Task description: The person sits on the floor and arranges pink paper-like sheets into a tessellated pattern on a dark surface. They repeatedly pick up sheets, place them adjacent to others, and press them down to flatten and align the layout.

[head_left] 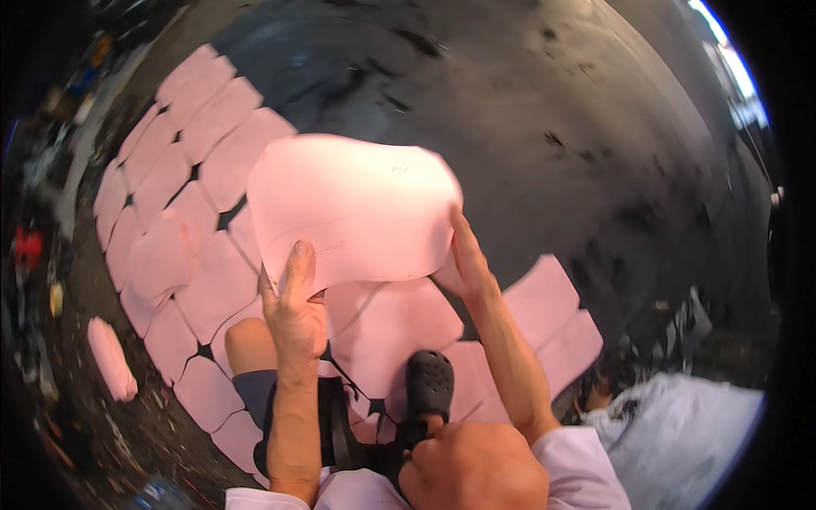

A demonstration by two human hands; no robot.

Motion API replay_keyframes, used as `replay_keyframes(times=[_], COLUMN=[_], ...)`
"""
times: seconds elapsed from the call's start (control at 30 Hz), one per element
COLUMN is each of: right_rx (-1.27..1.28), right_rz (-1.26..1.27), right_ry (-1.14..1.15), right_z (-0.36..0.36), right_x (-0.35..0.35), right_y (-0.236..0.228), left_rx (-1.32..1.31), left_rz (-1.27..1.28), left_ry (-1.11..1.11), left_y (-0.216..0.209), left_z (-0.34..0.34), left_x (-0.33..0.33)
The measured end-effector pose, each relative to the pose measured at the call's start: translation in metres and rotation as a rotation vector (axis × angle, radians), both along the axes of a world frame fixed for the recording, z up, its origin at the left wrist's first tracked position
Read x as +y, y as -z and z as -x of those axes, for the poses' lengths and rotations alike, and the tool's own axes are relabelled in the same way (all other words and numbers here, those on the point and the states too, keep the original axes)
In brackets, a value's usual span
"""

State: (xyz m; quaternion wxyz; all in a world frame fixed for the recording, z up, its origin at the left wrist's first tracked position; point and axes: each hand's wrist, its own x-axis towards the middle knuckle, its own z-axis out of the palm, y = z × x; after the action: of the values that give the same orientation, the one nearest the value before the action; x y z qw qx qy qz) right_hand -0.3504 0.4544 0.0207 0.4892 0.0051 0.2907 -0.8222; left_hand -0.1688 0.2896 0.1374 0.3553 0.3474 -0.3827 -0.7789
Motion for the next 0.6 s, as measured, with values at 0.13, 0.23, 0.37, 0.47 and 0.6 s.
replay_keyframes(times=[0.13, 0.23, 0.37, 0.47, 0.6], right_rx=[0.557, 0.868, 1.188, 1.122, 1.332], right_rz=[-0.338, -0.923, -0.990, -0.977, -1.049], right_ry=[0.012, -0.342, -0.207, -0.234, -0.344], right_z=[0.060, 0.098, 0.109, 0.140, 0.164], right_x=[0.073, 0.142, 0.169, 0.193, 0.202], right_y=[-0.062, -0.055, -0.064, -0.068, -0.031], left_rx=[-0.117, -0.231, -0.303, -0.319, -0.489], left_rz=[-0.102, -0.197, -0.199, -0.131, -0.207], left_ry=[0.113, 0.209, 0.226, 0.156, 0.214], left_y=[0.089, 0.125, 0.127, 0.135, 0.173], left_z=[0.001, -0.002, 0.019, 0.037, 0.042], left_x=[0.062, 0.110, 0.163, 0.184, 0.212])
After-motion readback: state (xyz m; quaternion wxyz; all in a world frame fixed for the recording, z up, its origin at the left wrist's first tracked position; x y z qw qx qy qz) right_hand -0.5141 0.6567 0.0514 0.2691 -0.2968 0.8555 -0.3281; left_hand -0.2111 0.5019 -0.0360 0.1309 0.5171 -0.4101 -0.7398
